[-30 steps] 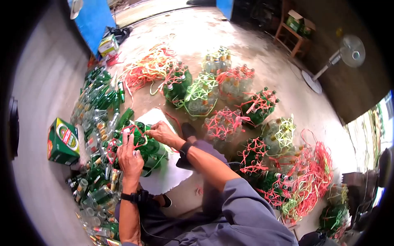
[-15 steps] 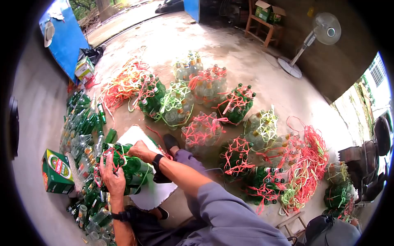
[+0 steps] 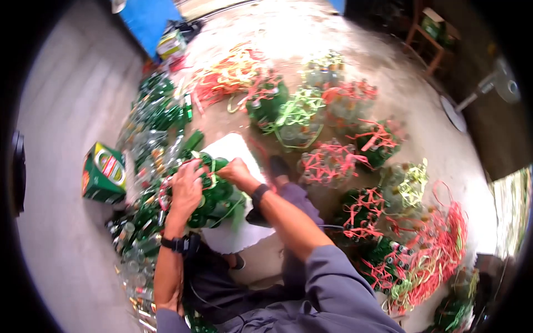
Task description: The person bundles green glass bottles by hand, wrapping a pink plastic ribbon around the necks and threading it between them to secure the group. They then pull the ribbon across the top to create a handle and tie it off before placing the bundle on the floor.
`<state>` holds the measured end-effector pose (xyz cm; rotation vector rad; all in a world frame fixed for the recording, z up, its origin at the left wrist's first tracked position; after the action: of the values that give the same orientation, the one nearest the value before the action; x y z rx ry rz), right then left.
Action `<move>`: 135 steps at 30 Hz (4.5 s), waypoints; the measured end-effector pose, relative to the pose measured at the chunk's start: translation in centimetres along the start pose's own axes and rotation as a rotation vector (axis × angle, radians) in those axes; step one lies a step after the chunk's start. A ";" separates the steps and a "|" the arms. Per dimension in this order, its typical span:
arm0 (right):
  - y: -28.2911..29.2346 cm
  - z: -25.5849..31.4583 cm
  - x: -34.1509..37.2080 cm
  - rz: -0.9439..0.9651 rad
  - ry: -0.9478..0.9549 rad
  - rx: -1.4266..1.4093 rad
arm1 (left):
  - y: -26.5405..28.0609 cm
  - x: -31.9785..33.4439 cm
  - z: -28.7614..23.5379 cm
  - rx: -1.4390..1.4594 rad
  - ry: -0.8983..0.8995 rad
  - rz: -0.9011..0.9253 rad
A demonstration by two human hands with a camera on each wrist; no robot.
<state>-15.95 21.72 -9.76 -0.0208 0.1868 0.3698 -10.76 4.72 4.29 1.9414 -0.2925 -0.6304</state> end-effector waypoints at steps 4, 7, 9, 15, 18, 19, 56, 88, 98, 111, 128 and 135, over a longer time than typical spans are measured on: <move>-0.2 1.9 0.3 -0.012 -0.277 -0.043 | -0.3 0.0 0.3 -0.008 0.009 0.019; -0.1 1.0 0.1 -0.042 -0.361 0.081 | 0.4 0.0 -0.7 -0.044 0.016 0.076; -0.4 -2.6 -0.6 -0.010 -0.268 0.148 | 0.3 0.1 -0.5 -0.073 0.003 0.083; -0.7 -4.3 -0.8 -0.140 -0.276 0.362 | 0.2 -0.3 -0.4 -0.024 0.107 0.114; -0.5 -5.3 -0.9 -0.110 0.001 0.465 | 0.1 -0.5 -0.2 -0.028 0.099 0.110; -0.4 -4.0 -0.8 -0.113 -0.076 0.442 | 0.1 -0.5 -0.1 -0.019 0.084 0.092; 0.5 8.9 0.6 -0.022 -0.396 0.247 | 5.3 -0.9 -0.4 -0.029 0.053 0.145; -0.3 10.2 1.1 -0.166 -0.353 0.369 | 3.2 -1.4 3.3 -0.135 0.224 -0.122; 0.5 10.1 2.2 -0.253 -0.436 0.312 | 3.0 1.4 3.1 0.013 0.192 -0.093; -0.1 10.4 4.1 -0.227 -0.432 0.361 | 3.0 6.3 -1.4 -0.455 -0.034 -0.132; -2.9 13.3 8.3 -0.151 -0.195 0.487 | 4.4 5.0 2.1 -0.302 0.013 0.044; -5.7 12.5 9.7 -0.158 -0.168 0.428 | 2.9 5.7 1.7 -0.331 -0.022 -0.118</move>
<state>-2.74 20.55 0.64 0.4143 0.0940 0.1667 -6.74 -0.48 4.61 1.6423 -0.0803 -0.7283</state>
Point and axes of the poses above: each hand's wrist, its own x-axis away from the middle knuckle, its own y-axis out of the back of the hand, z = x × y, the point moved 2 cm from there along -x, towards the middle knuckle, and after that the axes turned 8 degrees about -y, right-handed, at the moved point
